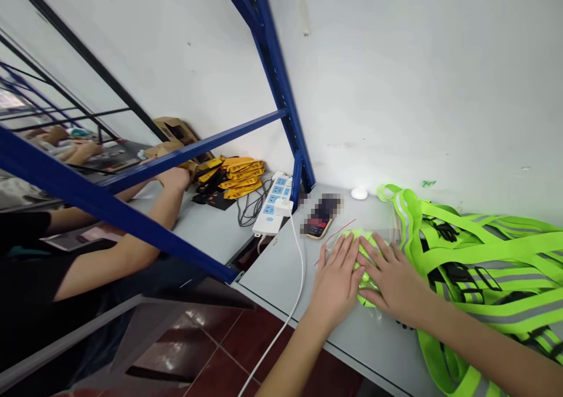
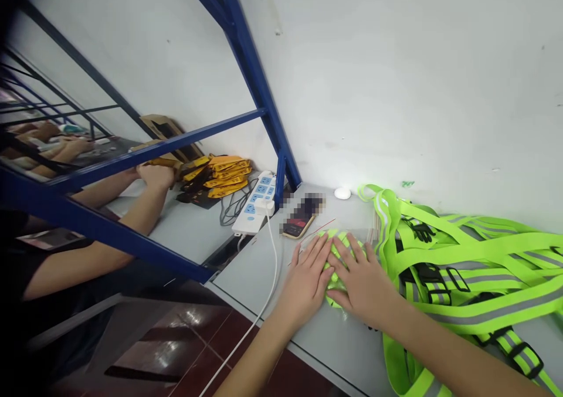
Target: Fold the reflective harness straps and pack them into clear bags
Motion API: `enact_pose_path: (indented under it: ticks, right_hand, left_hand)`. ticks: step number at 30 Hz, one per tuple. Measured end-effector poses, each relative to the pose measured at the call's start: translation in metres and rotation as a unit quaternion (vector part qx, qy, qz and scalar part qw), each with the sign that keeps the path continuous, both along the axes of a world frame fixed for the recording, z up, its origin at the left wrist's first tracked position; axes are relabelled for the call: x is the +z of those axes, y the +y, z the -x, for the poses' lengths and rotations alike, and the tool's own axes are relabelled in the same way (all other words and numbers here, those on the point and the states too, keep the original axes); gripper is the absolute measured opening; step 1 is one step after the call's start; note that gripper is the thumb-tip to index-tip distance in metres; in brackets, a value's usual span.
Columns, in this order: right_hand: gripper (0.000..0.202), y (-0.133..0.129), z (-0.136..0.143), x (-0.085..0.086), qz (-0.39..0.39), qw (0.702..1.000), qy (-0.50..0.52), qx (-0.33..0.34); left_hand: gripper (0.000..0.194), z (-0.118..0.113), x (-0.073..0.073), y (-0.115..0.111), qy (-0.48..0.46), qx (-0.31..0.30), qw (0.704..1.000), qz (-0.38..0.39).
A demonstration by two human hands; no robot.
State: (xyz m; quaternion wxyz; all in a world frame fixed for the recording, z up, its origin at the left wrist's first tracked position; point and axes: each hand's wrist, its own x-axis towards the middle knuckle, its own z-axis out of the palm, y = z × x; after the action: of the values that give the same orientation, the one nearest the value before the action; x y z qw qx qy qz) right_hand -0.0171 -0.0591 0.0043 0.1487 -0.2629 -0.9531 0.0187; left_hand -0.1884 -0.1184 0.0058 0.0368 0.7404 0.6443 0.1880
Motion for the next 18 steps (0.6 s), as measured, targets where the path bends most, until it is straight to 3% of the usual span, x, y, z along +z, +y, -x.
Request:
enact_pose_path:
  ticks: [5,12,15,18]
  right_hand:
    - [0.074,0.008,-0.005,-0.004,0.046,0.999,-0.015,0.012]
    - [0.080,0.026,-0.017,0.004,0.140,0.989,-0.023,0.041]
    - [0.081,0.031,-0.027,0.008,0.159,0.987,-0.009,0.010]
    - [0.076,0.037,-0.043,0.013,0.150,0.988,0.014,-0.035]
  left_hand:
    - [0.065,0.002,-0.011,-0.001,0.017,0.004,1.000,0.009]
    - [0.069,0.002,-0.010,-0.001,-0.019,-0.012,1.000,0.006]
    - [0.065,0.006,-0.007,-0.009,-0.106,-0.010,0.992,-0.060]
    - [0.051,0.011,0.002,-0.012,-0.211,0.021,0.961,-0.175]
